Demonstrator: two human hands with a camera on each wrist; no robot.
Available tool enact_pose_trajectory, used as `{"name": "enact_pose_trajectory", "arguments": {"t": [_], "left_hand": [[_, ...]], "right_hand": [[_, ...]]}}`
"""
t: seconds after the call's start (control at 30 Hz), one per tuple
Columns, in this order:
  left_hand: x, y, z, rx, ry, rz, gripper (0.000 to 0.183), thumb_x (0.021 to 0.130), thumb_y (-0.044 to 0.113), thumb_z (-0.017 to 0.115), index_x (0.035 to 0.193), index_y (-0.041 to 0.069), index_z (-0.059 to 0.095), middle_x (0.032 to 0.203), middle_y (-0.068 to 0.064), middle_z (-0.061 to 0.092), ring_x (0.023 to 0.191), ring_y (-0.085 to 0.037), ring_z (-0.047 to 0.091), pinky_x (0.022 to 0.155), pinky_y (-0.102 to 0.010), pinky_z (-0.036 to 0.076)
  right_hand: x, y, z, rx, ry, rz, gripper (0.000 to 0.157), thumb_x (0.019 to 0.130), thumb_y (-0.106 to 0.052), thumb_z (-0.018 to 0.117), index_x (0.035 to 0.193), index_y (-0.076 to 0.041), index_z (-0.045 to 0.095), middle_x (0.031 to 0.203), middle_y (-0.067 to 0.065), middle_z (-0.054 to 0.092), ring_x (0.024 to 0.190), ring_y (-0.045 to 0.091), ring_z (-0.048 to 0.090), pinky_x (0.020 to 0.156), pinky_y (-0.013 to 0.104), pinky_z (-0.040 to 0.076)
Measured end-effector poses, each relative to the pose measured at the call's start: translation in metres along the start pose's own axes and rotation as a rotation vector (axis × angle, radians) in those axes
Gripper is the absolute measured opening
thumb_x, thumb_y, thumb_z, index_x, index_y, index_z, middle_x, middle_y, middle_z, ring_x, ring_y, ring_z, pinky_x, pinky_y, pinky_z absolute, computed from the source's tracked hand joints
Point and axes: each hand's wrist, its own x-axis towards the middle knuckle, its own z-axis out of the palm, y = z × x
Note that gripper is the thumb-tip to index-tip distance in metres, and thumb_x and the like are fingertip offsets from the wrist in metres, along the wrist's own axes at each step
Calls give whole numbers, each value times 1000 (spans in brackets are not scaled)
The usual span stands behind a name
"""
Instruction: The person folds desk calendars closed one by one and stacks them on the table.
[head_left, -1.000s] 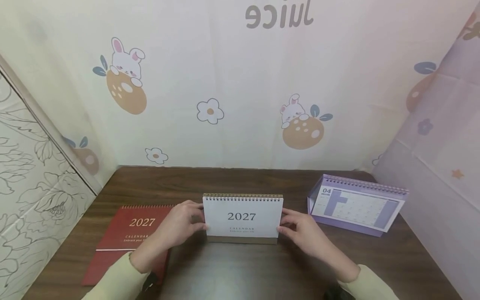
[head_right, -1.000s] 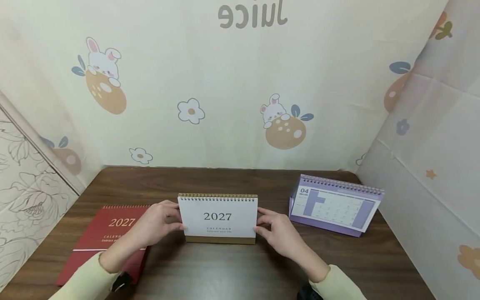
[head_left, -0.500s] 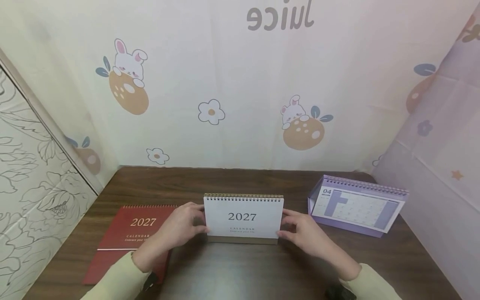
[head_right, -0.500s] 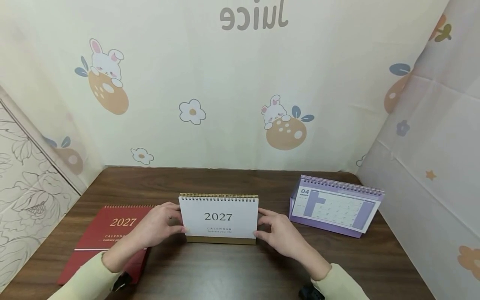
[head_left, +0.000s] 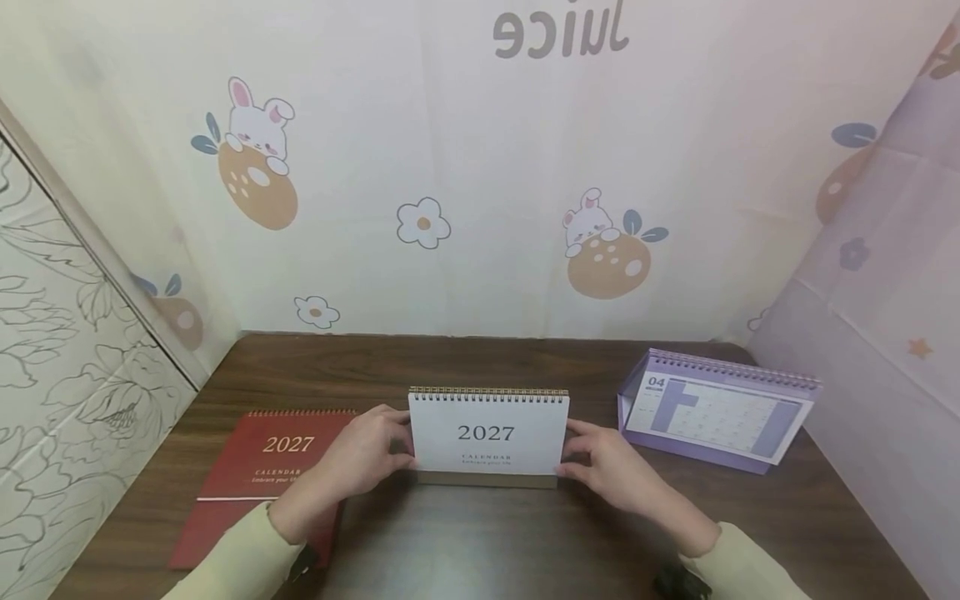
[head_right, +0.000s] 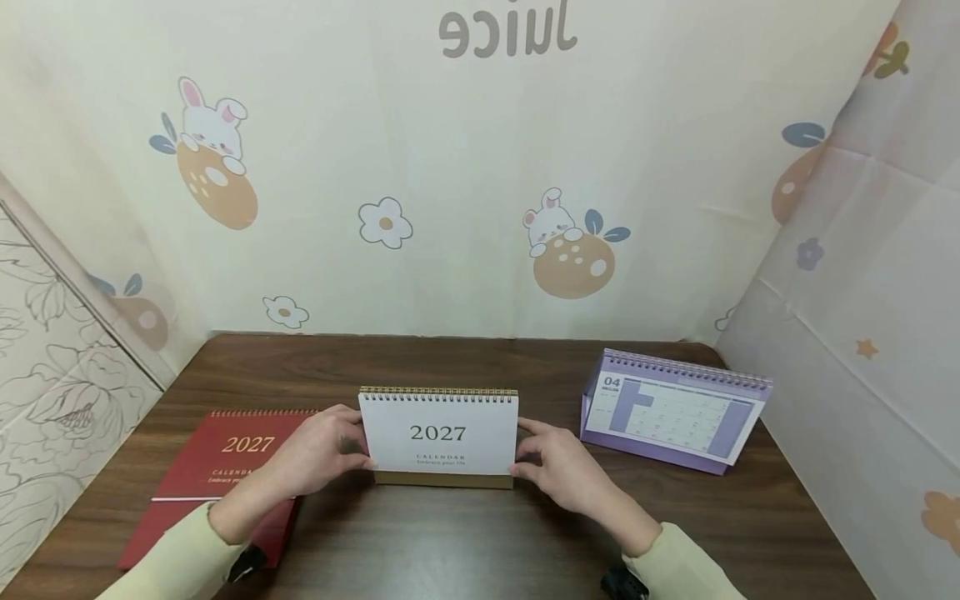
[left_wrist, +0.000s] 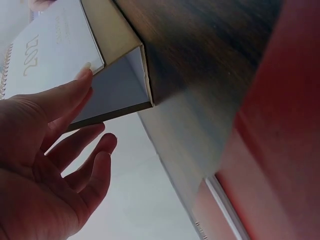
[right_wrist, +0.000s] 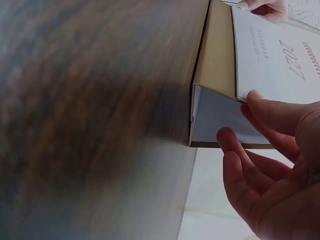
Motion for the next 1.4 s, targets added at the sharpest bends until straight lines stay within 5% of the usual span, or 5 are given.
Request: {"name": "enact_pose_trajectory", "arguments": {"t": [0.67,1.13,1.4], "left_hand": [[-7,16,-19,-39,-13,-15,17,76,24,87,69,25,72,120,-8,69,116,-23,59,96,-45,48],[-13,11,-16,-325,-23,-103,17,77,18,86,76,29,73,117,-3,70,117,-30,60,97,-53,46],[-11,8,-5,-454,7,-171,10,83,20,82,91,21,76,100,4,72,88,-17,62,77,-39,50]], "right_hand": [[-12,-11,-11,126,109,93,18,79,-10,83,78,-25,74,124,18,66,114,33,64,89,45,53],[-18,-14,-15,190,126,137,11,82,-12,81,86,-22,77,115,6,72,108,25,67,92,45,51],[-14,-11,-9,253,107,222,10,84,-11,79,91,-18,75,98,-2,73,90,15,68,78,30,54]]}}
